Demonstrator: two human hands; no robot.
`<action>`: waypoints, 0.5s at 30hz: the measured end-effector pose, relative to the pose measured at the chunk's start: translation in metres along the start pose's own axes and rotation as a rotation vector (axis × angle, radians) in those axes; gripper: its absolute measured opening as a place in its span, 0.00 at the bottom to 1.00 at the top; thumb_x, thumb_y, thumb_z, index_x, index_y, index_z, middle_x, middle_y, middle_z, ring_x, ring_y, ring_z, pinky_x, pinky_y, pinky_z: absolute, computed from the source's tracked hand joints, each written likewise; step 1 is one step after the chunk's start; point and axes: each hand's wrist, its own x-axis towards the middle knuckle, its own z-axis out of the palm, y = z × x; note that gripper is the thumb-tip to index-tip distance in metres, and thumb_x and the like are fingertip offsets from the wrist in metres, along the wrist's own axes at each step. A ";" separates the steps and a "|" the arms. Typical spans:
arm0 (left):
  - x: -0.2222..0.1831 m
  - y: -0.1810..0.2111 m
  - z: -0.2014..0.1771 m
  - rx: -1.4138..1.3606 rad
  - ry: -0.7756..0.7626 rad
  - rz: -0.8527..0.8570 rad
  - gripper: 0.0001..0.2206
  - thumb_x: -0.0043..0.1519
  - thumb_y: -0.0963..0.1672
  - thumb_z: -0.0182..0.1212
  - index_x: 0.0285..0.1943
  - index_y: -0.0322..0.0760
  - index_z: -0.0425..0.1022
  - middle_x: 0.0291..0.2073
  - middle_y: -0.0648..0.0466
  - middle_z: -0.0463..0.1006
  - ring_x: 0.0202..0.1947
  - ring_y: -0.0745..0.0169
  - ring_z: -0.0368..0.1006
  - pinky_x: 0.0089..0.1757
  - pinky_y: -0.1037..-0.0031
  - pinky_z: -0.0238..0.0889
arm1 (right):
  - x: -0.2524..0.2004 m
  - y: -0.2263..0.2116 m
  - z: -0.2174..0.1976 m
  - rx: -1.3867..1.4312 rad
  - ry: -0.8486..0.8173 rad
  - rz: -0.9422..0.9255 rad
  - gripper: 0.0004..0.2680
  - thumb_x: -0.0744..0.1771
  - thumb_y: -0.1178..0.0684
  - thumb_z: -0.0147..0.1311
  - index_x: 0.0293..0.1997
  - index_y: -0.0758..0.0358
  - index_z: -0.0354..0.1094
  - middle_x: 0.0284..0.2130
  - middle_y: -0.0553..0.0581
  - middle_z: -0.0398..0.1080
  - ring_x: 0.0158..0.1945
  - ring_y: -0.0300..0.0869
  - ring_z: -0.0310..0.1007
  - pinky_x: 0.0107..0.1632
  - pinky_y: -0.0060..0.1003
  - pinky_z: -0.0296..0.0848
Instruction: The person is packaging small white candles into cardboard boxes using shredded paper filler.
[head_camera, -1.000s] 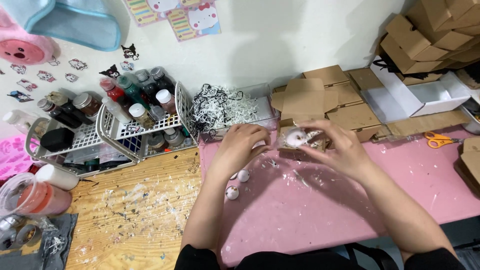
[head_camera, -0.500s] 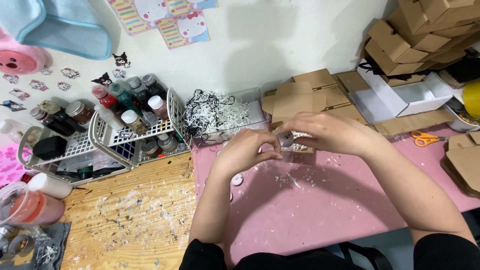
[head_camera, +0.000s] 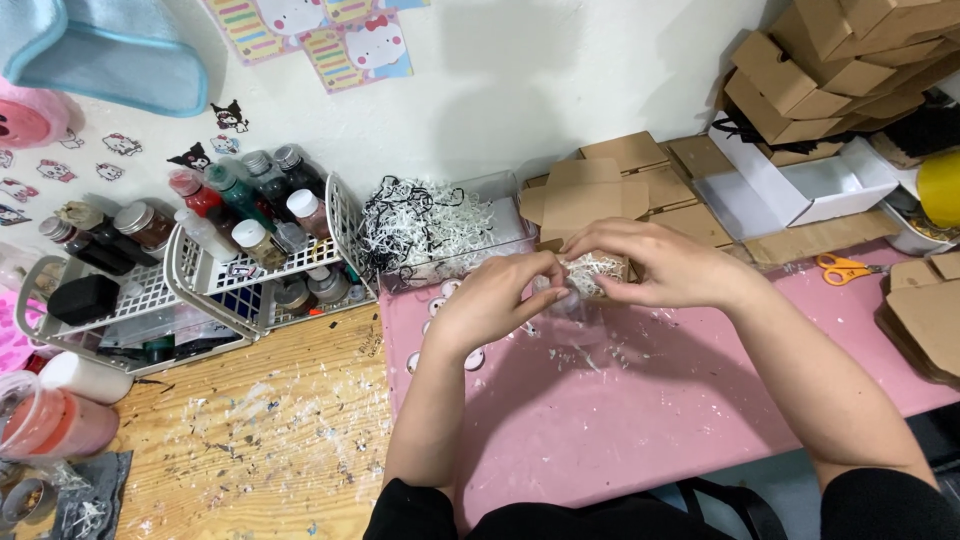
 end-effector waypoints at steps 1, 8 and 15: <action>-0.001 0.000 0.000 -0.002 0.000 -0.001 0.09 0.62 0.48 0.65 0.43 0.39 0.76 0.36 0.53 0.83 0.34 0.57 0.80 0.38 0.64 0.71 | -0.001 0.002 0.005 0.002 -0.002 0.001 0.15 0.64 0.52 0.58 0.56 0.62 0.69 0.52 0.58 0.73 0.56 0.50 0.75 0.59 0.49 0.73; 0.003 0.000 -0.001 0.013 0.117 0.038 0.10 0.64 0.47 0.63 0.44 0.36 0.74 0.34 0.50 0.81 0.35 0.53 0.78 0.40 0.61 0.70 | -0.007 0.017 0.028 0.205 0.097 0.221 0.11 0.63 0.48 0.62 0.46 0.60 0.73 0.55 0.56 0.73 0.52 0.46 0.77 0.52 0.44 0.77; 0.009 0.006 -0.004 0.074 0.177 0.011 0.09 0.60 0.47 0.66 0.42 0.40 0.77 0.30 0.54 0.81 0.31 0.58 0.77 0.38 0.63 0.68 | -0.010 0.027 0.040 0.534 0.131 0.259 0.06 0.65 0.54 0.61 0.43 0.62 0.74 0.46 0.54 0.78 0.45 0.40 0.79 0.45 0.35 0.79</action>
